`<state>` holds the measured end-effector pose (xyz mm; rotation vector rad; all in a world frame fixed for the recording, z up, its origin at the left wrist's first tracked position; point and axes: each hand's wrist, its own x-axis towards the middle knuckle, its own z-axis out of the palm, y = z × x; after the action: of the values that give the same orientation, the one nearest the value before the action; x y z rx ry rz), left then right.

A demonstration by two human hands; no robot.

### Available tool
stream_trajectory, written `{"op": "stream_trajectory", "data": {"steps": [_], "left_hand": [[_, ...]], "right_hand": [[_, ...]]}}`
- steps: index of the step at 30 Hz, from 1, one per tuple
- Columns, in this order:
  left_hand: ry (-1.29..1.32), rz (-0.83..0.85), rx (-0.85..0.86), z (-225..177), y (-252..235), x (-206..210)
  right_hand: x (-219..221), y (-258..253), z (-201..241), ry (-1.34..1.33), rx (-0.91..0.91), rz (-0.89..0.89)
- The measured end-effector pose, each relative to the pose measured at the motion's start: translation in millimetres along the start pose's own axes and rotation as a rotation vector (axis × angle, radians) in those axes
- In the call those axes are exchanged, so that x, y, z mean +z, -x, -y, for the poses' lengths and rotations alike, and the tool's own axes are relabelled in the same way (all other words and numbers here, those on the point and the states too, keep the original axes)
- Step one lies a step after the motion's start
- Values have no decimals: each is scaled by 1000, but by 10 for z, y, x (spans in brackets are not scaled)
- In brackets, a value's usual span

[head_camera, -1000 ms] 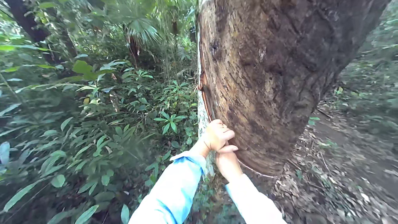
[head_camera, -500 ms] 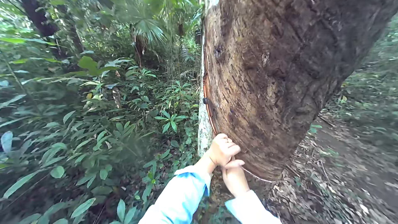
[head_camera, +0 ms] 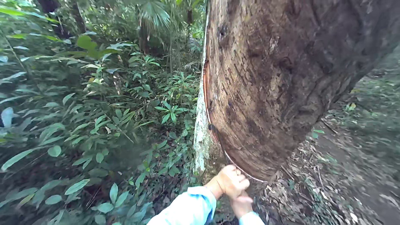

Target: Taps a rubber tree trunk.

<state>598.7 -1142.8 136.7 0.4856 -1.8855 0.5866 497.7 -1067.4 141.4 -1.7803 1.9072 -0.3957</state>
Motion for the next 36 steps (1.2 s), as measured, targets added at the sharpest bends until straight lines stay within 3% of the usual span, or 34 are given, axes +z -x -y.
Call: {"op": "stream_trajectory", "data": {"steps": [2,4,5,6,8,11,14,16,17,21,25,27,29,31,34,36], "left_hand": [[-16,7,-5,-40,-18,24],[-43,-26,-34,124,-151,10],[-72,-55,-48,205,-201,31],[-108,-73,-59,225,-202,84],[-179,-61,-76,85,-111,223],[-193,-22,-94,-63,-72,285],[-181,-15,-100,67,-226,184],[-174,-79,-164,6,-321,242],[-176,-92,-200,-155,-310,315],[-190,-63,-256,-621,-288,517],[-202,-58,-287,-362,-494,435],[-227,-77,-332,-529,-512,548],[-257,-66,-348,-757,-481,674],[-252,-57,-330,-793,-488,675],[-256,-50,-346,-544,-632,592],[-260,-52,-410,-671,-677,674]], "right_hand": [[65,-9,-197,-16,-140,-82],[287,-320,-314,69,-411,-434],[-78,-298,-38,167,-256,-78],[-253,-353,98,200,-162,91],[-214,-402,-98,191,-166,93],[4,-505,-550,138,-312,37],[231,-711,-649,63,-499,-222],[-350,-498,-354,184,-369,100],[-532,-348,-366,248,-358,145],[-730,-34,-781,56,-387,119],[-937,-327,-405,75,-268,345],[-970,-307,-663,186,-440,245],[-994,-180,-955,2,-510,167],[-1031,-126,-970,-149,-497,200],[-1483,-149,-445,-19,-324,459],[-1701,-111,-405,12,-203,551]]}}
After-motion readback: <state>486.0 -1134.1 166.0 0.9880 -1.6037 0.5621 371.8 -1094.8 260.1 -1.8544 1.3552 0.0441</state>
